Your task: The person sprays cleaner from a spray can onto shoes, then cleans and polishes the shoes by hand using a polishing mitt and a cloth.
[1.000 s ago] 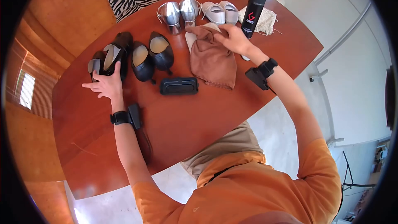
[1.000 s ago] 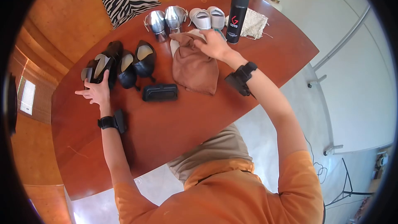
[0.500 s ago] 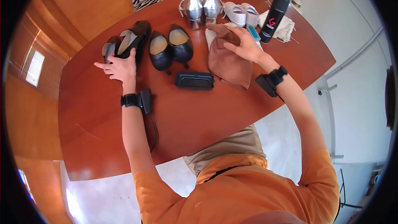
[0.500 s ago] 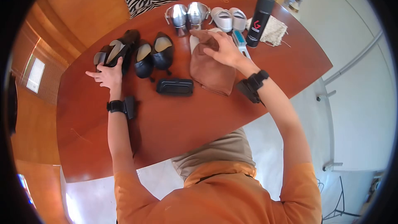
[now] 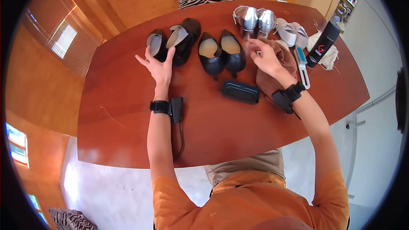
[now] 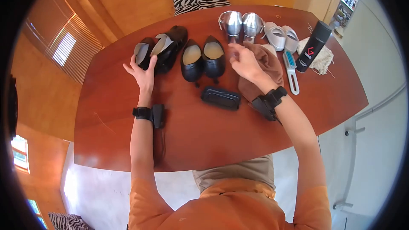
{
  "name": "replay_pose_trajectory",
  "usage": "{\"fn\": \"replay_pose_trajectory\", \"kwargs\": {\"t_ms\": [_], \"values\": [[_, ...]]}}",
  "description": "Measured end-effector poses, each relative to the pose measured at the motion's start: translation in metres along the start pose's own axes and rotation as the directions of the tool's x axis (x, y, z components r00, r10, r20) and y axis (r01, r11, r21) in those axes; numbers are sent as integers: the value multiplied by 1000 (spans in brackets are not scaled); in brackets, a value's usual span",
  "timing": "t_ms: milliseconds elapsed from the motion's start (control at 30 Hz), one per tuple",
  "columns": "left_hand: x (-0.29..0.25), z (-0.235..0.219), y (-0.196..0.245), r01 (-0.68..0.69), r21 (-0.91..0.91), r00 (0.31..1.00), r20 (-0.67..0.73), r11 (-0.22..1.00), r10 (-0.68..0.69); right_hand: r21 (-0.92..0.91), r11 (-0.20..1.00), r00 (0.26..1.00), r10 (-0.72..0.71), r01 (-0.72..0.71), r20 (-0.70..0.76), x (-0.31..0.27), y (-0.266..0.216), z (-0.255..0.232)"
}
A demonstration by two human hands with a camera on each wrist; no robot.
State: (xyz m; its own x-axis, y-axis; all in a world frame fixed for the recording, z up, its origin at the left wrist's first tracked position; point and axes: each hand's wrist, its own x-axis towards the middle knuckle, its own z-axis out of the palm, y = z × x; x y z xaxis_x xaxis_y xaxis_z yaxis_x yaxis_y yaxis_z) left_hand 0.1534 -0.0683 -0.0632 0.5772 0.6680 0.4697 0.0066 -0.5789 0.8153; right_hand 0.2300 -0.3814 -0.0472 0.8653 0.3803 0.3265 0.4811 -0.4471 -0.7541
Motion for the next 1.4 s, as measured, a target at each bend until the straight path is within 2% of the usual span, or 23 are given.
{"fn": "replay_pose_trajectory", "kwargs": {"t_ms": [133, 167, 267, 333, 367, 433, 500, 533, 633, 667, 733, 967, 1033, 1100, 1167, 1267, 1367, 1400], "values": [[15, 5, 6, 89, -9, 990, -107, 996, -90, 7, 1000, 1000, -6, 6, -10, 2, 11, 2], [15, 7, 10, 197, 57, 978, -80, 979, -192, 22, 1000, 1000, 9, -9, 20, 3, 15, 1], [18, 12, 12, 233, 10, 970, -72, 972, -231, 55, 995, 997, 78, -79, 19, -3, 13, -3], [14, 15, 19, 263, 66, 962, -98, 962, -256, 10, 997, 997, 72, -72, 31, -3, 19, -6], [12, 15, 20, 254, 107, 965, -92, 961, -245, -34, 997, 997, 68, -67, 41, -4, 22, -7], [8, 15, 14, 243, 147, 969, -87, 959, -232, -3, 998, 997, 68, -68, 40, -4, 26, -9], [-1, 12, 4, 0, 115, 999, -52, 993, 6, 32, 997, 997, 68, -69, 45, -4, 27, -9], [-4, 11, 1, 3, 118, 998, -55, 993, 4, 20, 997, 996, 75, -75, 43, -5, 26, -9], [-10, 16, 0, -12, 308, 1000, -19, 951, 18, 14, 997, 996, 82, -82, 44, -8, 21, -7], [-9, 19, 2, -12, 307, 1000, -22, 952, 20, 21, 996, 996, 83, -84, 44, -8, 19, -7], [-7, 22, 8, 143, 295, 989, -89, 945, -122, 49, 996, 996, 77, -79, 32, -9, 19, -7], [-4, 31, 11, 132, 289, 979, -191, 948, -78, 39, 999, 1000, 30, -30, 1, -10, 31, -13], [-1, 32, 12, 168, 289, 969, -225, 943, -103, 67, 996, 998, 65, -65, 4, -14, 19, -18], [-2, 33, 12, 162, 305, 972, -215, 939, -98, 97, 990, 995, 99, -99, -1, -16, 20, -20], [-5, 33, 12, 157, 320, 974, -205, 934, -93, 18, 1000, 999, -6, 6, -39, -14, 32, -20], [-9, 31, 9, 102, 283, 980, -192, 954, -48, 80, 995, 998, 62, -62, -3, -13, 22, -19], [-9, 24, 5, 70, 251, 985, -168, 965, -28, 106, 992, 998, 65, -65, 8, -11, 11, -13], [-10, 19, -1, 13, 220, 992, -127, 975, 15, 108, 992, 998, 62, -62, 4, -10, 11, -11]]}}
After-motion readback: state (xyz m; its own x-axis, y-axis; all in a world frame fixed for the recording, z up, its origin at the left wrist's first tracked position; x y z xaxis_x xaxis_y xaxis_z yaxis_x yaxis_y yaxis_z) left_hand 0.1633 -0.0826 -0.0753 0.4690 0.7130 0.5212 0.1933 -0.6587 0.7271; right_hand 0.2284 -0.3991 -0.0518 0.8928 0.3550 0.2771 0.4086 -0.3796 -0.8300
